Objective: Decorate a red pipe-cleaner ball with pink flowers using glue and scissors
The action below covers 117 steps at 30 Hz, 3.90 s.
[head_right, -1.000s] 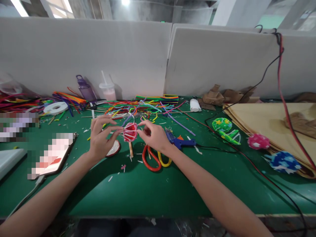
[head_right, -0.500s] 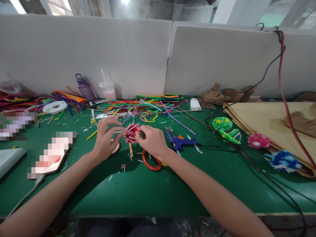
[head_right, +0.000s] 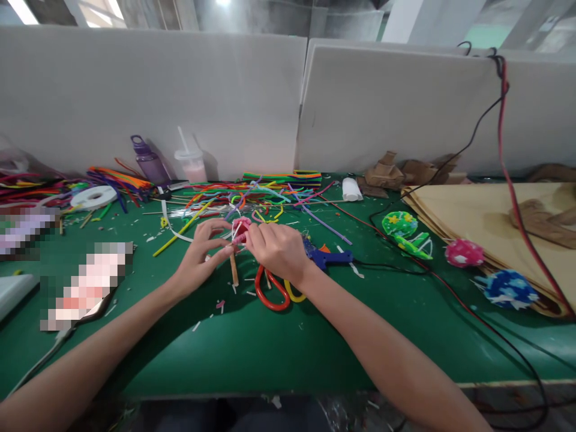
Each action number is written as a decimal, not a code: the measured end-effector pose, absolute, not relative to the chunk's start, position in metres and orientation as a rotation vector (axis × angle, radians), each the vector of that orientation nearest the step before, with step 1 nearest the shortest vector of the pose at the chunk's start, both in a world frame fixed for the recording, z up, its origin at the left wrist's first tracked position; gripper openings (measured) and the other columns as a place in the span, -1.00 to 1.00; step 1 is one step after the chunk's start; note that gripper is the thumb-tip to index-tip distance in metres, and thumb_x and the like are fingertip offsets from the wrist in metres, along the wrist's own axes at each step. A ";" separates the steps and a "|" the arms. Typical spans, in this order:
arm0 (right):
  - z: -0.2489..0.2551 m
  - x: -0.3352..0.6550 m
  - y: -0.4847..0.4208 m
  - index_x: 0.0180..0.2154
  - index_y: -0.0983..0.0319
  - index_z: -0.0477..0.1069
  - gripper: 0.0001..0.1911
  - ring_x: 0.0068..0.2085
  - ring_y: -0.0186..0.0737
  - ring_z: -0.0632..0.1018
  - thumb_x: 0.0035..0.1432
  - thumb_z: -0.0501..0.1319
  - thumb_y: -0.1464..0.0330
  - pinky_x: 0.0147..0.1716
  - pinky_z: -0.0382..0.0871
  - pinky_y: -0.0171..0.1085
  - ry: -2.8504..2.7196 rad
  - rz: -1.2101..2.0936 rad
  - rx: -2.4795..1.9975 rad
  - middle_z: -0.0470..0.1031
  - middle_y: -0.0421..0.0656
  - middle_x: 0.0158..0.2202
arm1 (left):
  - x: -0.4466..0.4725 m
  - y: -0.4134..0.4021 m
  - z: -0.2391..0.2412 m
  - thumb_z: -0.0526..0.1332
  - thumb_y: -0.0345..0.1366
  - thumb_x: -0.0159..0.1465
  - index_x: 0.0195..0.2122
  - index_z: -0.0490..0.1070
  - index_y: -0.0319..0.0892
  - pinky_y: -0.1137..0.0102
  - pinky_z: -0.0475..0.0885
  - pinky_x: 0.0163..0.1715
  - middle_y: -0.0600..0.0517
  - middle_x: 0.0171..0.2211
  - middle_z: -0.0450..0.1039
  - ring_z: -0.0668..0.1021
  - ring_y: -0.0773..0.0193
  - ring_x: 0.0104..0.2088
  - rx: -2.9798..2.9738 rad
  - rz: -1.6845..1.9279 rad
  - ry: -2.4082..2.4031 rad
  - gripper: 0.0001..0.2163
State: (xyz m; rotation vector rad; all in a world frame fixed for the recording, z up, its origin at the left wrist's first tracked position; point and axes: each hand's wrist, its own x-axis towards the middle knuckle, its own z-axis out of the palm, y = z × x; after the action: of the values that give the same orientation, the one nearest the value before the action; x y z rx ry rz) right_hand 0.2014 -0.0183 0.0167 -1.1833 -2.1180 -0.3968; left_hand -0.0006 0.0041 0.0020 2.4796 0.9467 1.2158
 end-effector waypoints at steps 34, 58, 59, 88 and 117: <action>0.014 0.082 -0.062 -0.15 0.23 0.50 -0.76 -0.12 -0.22 0.54 0.21 0.13 0.31 -0.27 0.41 -0.31 -2.900 0.351 -0.143 0.59 -0.15 -0.10 | 0.071 0.082 0.103 0.29 -0.27 0.18 -0.28 0.50 -0.20 0.24 0.17 0.16 0.00 0.02 0.44 0.22 0.07 0.27 1.159 1.378 0.499 -0.87; 0.021 0.110 -0.062 -0.10 0.31 0.49 -0.76 0.06 -0.26 0.48 0.18 0.19 0.45 0.09 0.27 -0.34 -2.371 0.812 -0.324 0.52 -0.06 0.01 | 0.055 0.063 0.081 0.31 -0.34 0.11 -0.42 0.50 -0.18 0.30 0.25 0.10 0.00 -0.13 0.54 0.42 0.18 0.09 1.075 1.286 0.624 -0.96; 0.024 0.118 -0.051 -0.18 0.27 0.50 -0.81 -0.02 -0.27 0.52 0.17 0.18 0.48 0.04 0.32 -0.30 -2.203 0.783 -0.513 0.57 -0.10 -0.09 | 0.052 0.063 0.078 0.31 -0.33 0.11 -0.42 0.51 -0.18 0.31 0.26 0.09 0.01 -0.15 0.54 0.43 0.20 0.07 1.067 1.288 0.631 -0.96; 0.002 0.202 -0.006 -0.45 0.23 0.32 -0.69 -0.55 -0.43 0.37 0.09 0.26 0.13 -0.66 0.03 -0.40 -1.033 1.694 -0.740 0.33 -0.29 -0.55 | 0.008 0.034 -0.011 0.34 -0.18 0.11 -0.35 0.63 -0.03 0.22 0.23 0.15 -0.03 -0.10 0.46 0.44 0.11 0.01 1.723 1.265 0.824 -0.88; -0.001 0.199 -0.003 -0.58 0.17 0.07 -0.59 -0.59 -0.43 0.12 0.01 0.30 0.24 -0.65 0.02 -0.39 -0.894 1.696 -0.719 0.04 -0.34 -0.62 | 0.016 0.025 -0.011 0.42 -0.23 0.03 -0.39 0.61 -0.10 0.23 0.27 0.14 -0.02 -0.12 0.52 0.48 0.13 0.03 1.279 1.161 0.719 -0.87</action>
State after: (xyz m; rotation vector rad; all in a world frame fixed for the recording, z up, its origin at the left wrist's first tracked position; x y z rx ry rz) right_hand 0.1993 -0.0025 -0.0015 -0.7191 -0.8945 1.6957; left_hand 0.0159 0.0248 -0.0111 1.2788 0.7188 1.1609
